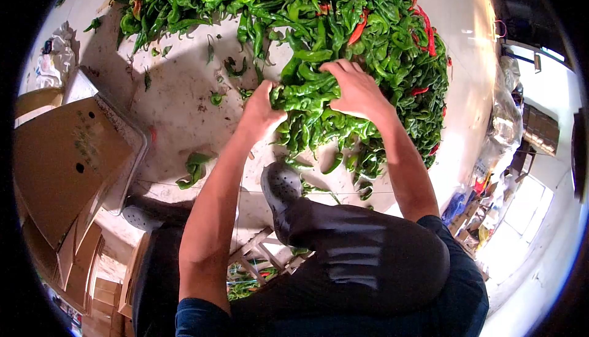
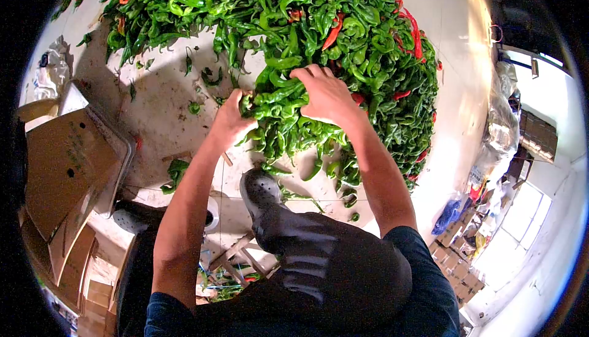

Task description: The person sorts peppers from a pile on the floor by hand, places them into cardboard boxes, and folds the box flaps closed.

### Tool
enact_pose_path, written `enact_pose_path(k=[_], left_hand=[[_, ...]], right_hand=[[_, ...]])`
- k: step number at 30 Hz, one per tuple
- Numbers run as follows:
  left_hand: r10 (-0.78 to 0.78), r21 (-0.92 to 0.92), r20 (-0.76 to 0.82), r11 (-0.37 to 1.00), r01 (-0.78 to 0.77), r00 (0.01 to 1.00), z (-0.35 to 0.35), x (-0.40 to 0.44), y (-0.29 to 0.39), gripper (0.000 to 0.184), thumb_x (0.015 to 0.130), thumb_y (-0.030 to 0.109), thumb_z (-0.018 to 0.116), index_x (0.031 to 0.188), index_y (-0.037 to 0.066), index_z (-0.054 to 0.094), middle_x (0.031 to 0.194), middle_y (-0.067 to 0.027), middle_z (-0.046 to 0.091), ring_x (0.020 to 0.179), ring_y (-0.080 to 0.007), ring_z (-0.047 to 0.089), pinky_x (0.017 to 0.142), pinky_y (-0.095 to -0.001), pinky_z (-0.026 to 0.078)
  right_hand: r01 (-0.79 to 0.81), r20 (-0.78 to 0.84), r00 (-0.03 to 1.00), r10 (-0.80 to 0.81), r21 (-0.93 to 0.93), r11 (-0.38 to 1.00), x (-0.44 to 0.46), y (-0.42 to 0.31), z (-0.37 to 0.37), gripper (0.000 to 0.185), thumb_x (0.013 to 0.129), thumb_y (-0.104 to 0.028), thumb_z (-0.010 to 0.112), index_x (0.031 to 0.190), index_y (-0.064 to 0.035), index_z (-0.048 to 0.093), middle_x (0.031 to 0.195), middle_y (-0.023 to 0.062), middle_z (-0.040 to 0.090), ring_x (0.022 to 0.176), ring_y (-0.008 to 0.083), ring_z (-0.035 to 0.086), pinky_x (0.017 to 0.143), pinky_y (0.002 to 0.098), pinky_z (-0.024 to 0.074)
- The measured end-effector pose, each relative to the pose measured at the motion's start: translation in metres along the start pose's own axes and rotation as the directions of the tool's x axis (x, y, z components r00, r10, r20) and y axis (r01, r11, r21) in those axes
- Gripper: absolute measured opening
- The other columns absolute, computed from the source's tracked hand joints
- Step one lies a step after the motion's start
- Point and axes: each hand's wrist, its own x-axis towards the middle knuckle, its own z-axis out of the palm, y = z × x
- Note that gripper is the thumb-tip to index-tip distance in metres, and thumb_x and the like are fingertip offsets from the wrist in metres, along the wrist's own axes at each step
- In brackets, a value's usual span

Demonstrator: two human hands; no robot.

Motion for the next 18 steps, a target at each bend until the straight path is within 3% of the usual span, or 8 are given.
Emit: enact_pose_path(k=[2, 5, 8, 12, 13, 16, 17, 18], left_hand=[[0.164, -0.024, -0.043, 0.986, -0.165, 0.985, 0.008, -0.006, -0.03, 0.053, 0.076, 0.004, 0.074, 0.125, 0.002, 0.053, 0.115, -0.0186, 0.067, 0.113, -0.0312, 0.065, 0.098, -0.0379, 0.048], [0.081, 0.144, -0.065, 0.987, -0.071, 0.995, -0.006, -0.026, -0.021, 0.054, 0.078, 0.004, 0.074, 0.127, 0.002, 0.053, 0.119, -0.0183, 0.066, 0.117, -0.0294, 0.064, 0.097, -0.0372, 0.049], [-0.02, 0.144, -0.117, 0.989, 0.037, 0.993, -0.014, -0.025, -0.025, 0.057, 0.078, 0.002, 0.075, 0.13, 0.002, 0.052, 0.122, -0.0178, 0.066, 0.115, -0.0272, 0.065, 0.096, -0.0371, 0.05], [0.036, -0.089, -0.234, 0.994, -0.059, 0.971, 0.004, 0.0, -0.055, 0.066, 0.079, 0.003, 0.078, 0.139, 0.001, 0.048, 0.124, -0.0165, 0.064, 0.109, -0.025, 0.063, 0.095, -0.0346, 0.049], [-0.111, -0.402, -0.123, 0.914, 0.053, 0.986, 0.005, 0.005, -0.031, 0.067, 0.08, -0.002, 0.076, 0.14, 0.0, 0.046, 0.129, -0.0144, 0.061, 0.109, -0.023, 0.061, 0.093, -0.0321, 0.049], [-0.255, -0.036, -0.097, 0.967, 0.253, 0.962, -0.001, 0.027, 0.024, 0.081, 0.08, -0.006, 0.074, 0.151, 0.0, 0.036, 0.131, -0.0141, 0.06, 0.111, -0.0226, 0.06, 0.093, -0.0303, 0.05], [-0.204, -0.258, -0.098, 0.95, 0.174, 0.974, 0.007, 0.039, 0.018, 0.087, 0.078, -0.006, 0.074, 0.154, 0.003, 0.032, 0.13, -0.0141, 0.061, 0.109, -0.0228, 0.061, 0.09, -0.0303, 0.051], [-0.154, -0.468, -0.108, 0.88, 0.087, 0.982, 0.022, 0.052, 0.002, 0.094, 0.077, -0.006, 0.075, 0.157, 0.005, 0.027, 0.128, -0.0142, 0.062, 0.107, -0.0229, 0.062, 0.087, -0.0303, 0.052]], right_hand=[[0.017, -0.028, 0.999, -0.016, 0.044, 0.999, -0.005, 0.011, -0.005, 0.07, 0.071, -0.016, 0.077, 0.137, -0.0154, 0.052, 0.134, 0.0121, 0.053, 0.128, 0.0339, 0.051, 0.107, 0.0461, 0.0469], [0.02, -0.081, 0.997, -0.011, 0.107, 0.994, -0.008, 0.035, -0.007, 0.064, 0.072, -0.015, 0.075, 0.133, -0.0129, 0.055, 0.133, 0.0118, 0.053, 0.125, 0.0333, 0.054, 0.106, 0.0426, 0.0463], [0.087, -0.098, 0.992, -0.073, 0.137, 0.987, -0.009, 0.046, -0.004, 0.055, 0.075, -0.014, 0.073, 0.127, -0.0099, 0.057, 0.134, 0.0134, 0.052, 0.125, 0.0341, 0.054, 0.11, 0.0403, 0.0437], [-0.056, -0.185, 0.978, 0.094, 0.2, 0.978, 0.001, 0.029, 0.003, 0.085, 0.075, -0.013, 0.074, 0.15, -0.0166, 0.035, 0.139, 0.0205, 0.049, 0.127, 0.0408, 0.054, 0.106, 0.0452, 0.0471], [-0.121, -0.137, 0.982, 0.133, 0.092, 0.988, 0.006, 0.015, -0.005, 0.102, 0.075, -0.016, 0.076, 0.158, -0.019, 0.017, 0.148, 0.0271, 0.042, 0.127, 0.0449, 0.055, 0.106, 0.0478, 0.0482], [-0.177, 0.027, 0.984, 0.175, 0.059, 0.982, 0.029, 0.0, -0.014, 0.11, 0.073, -0.019, 0.079, 0.161, -0.0195, 0.012, 0.154, 0.0293, 0.036, 0.127, 0.045, 0.056, 0.106, 0.0485, 0.0488], [-0.19, 0.103, 0.977, 0.186, 0.037, 0.981, 0.034, -0.006, -0.021, 0.114, 0.072, -0.022, 0.08, 0.162, -0.0201, 0.01, 0.157, 0.0309, 0.032, 0.13, 0.0453, 0.055, 0.108, 0.0482, 0.048], [-0.262, 0.197, 0.95, 0.243, 0.081, 0.962, 0.042, -0.013, -0.027, 0.121, 0.069, -0.017, 0.085, 0.162, -0.0252, 0.009, 0.165, 0.0267, 0.019, 0.133, 0.0408, 0.053, 0.114, 0.0506, 0.0441]])
